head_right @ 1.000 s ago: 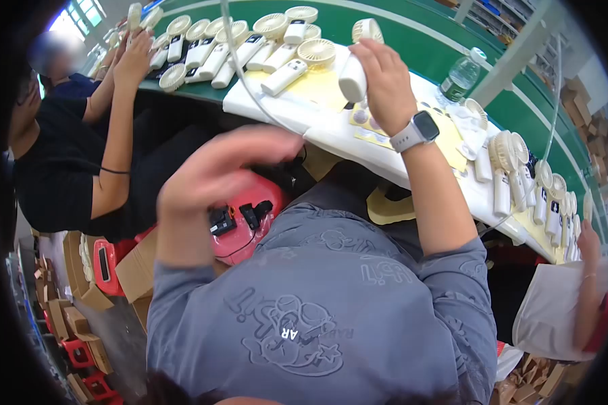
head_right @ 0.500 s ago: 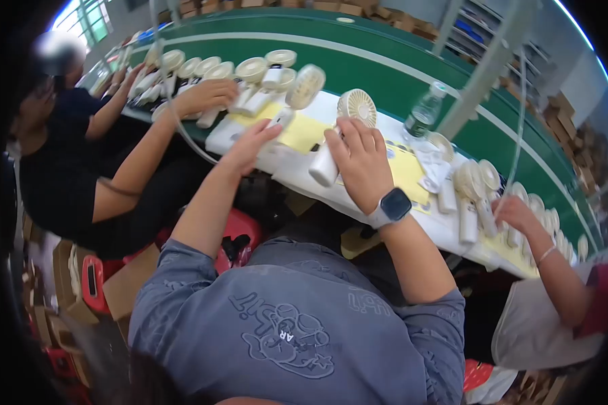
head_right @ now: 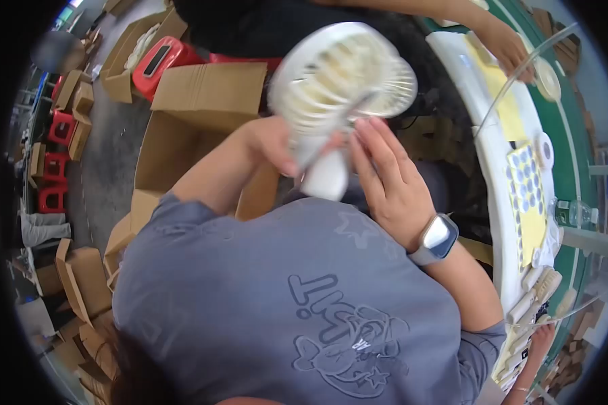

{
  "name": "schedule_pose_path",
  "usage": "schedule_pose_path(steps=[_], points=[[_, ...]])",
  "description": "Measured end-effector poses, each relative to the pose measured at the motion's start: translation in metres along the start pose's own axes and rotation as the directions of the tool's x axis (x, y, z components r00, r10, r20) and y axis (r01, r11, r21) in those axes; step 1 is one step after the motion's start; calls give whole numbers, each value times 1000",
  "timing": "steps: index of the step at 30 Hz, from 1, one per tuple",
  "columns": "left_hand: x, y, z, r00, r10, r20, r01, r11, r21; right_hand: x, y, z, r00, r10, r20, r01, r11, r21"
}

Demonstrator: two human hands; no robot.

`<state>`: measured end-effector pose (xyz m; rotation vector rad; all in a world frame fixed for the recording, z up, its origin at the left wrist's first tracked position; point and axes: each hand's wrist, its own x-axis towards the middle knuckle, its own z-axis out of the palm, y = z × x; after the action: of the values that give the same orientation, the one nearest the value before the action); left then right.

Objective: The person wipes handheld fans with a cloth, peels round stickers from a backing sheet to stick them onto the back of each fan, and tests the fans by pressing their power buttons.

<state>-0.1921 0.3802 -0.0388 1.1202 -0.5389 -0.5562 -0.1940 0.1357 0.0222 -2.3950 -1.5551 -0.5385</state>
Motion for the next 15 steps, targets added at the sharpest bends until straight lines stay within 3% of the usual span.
schedule_pose_path(steps=[1,2,4,6,7,8,9,10,11,15], points=[[-36,-17,-31,994,-113,-12,111,989,-98,6,-1,2,998,-63,14,61,994,89],[-72,-23,-51,996,-68,-59,53,972,-230,12,2,4,992,-125,25,119,978,171],[-150,-20,-85,965,-171,-197,111,953,-280,15,11,8,995,-90,-37,95,986,136],[-248,-48,-118,801,-313,-510,141,927,-348,14,12,4,1000,-3,-4,4,997,81],[-284,-64,-129,669,-420,-613,139,881,-452,13,15,5,1000,31,1,-31,996,85],[-315,-93,-146,385,-605,-697,221,793,-567,10,18,5,997,73,10,-74,993,88],[-322,-110,-150,35,-698,-716,317,687,-654,8,20,5,992,124,15,-125,989,84],[-316,-138,-152,-216,-665,-715,456,579,-676,7,22,5,992,129,9,-129,988,88],[-316,-180,-166,-281,-634,-720,576,489,-655,4,25,7,990,144,12,-144,983,110],[-281,-312,-226,-191,-510,-839,876,297,-380,-10,41,-4,984,178,-9,-178,984,17]])
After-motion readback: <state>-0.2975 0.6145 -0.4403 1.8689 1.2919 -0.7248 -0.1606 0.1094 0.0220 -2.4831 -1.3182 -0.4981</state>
